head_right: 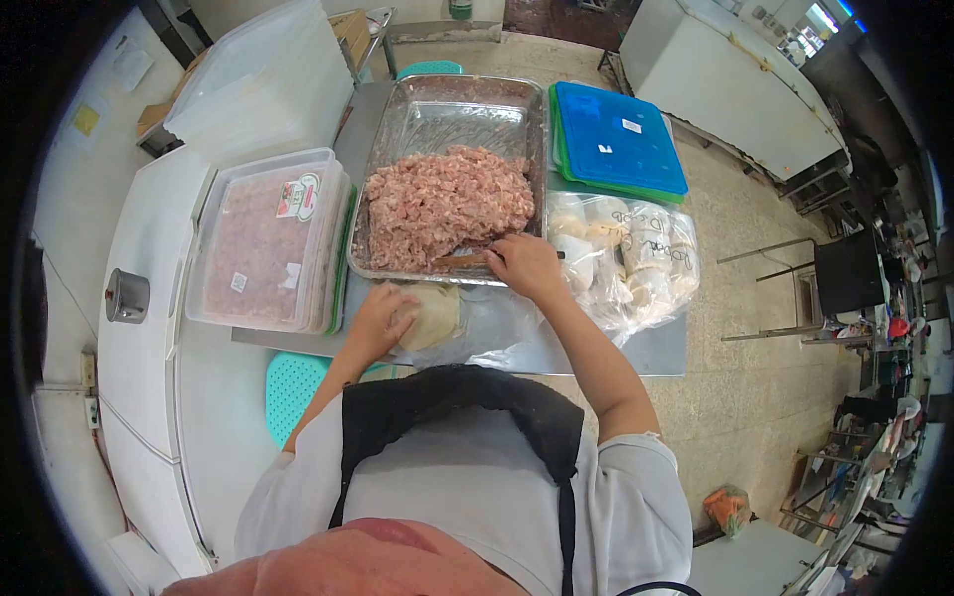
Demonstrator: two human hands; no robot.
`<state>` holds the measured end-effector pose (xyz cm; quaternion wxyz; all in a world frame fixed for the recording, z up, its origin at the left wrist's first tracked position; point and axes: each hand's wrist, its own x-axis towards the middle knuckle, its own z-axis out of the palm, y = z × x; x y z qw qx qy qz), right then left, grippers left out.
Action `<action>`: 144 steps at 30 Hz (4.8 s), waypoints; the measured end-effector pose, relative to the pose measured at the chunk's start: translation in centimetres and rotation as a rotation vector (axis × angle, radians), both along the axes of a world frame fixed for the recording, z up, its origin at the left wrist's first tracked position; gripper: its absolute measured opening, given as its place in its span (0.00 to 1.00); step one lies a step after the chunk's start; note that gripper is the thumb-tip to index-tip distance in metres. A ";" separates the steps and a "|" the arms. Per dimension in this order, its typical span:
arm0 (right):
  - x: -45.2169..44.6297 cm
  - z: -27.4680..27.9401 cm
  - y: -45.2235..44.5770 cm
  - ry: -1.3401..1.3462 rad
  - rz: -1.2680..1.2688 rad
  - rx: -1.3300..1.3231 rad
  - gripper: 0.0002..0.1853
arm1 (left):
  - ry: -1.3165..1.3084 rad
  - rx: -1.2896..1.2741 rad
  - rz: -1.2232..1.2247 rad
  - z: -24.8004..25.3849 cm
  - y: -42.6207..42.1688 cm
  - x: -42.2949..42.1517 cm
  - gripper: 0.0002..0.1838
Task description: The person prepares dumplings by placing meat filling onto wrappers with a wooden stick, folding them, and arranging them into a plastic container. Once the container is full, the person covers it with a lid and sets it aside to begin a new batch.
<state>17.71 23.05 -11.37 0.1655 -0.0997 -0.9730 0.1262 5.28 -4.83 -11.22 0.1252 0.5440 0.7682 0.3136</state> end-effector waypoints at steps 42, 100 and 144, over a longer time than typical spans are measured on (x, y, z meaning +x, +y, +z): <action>0.1 0.1 -0.7 0.006 -0.057 0.000 0.13 | -0.074 -0.025 0.035 -2.9 -0.9 -0.1 0.13; -0.1 10.5 3.8 -0.541 0.172 0.013 0.15 | 0.144 0.170 -0.114 -3.5 2.1 3.9 0.21; 1.9 0.7 0.4 -0.096 0.209 0.287 0.20 | -0.177 0.111 0.702 -4.9 2.3 -8.2 0.25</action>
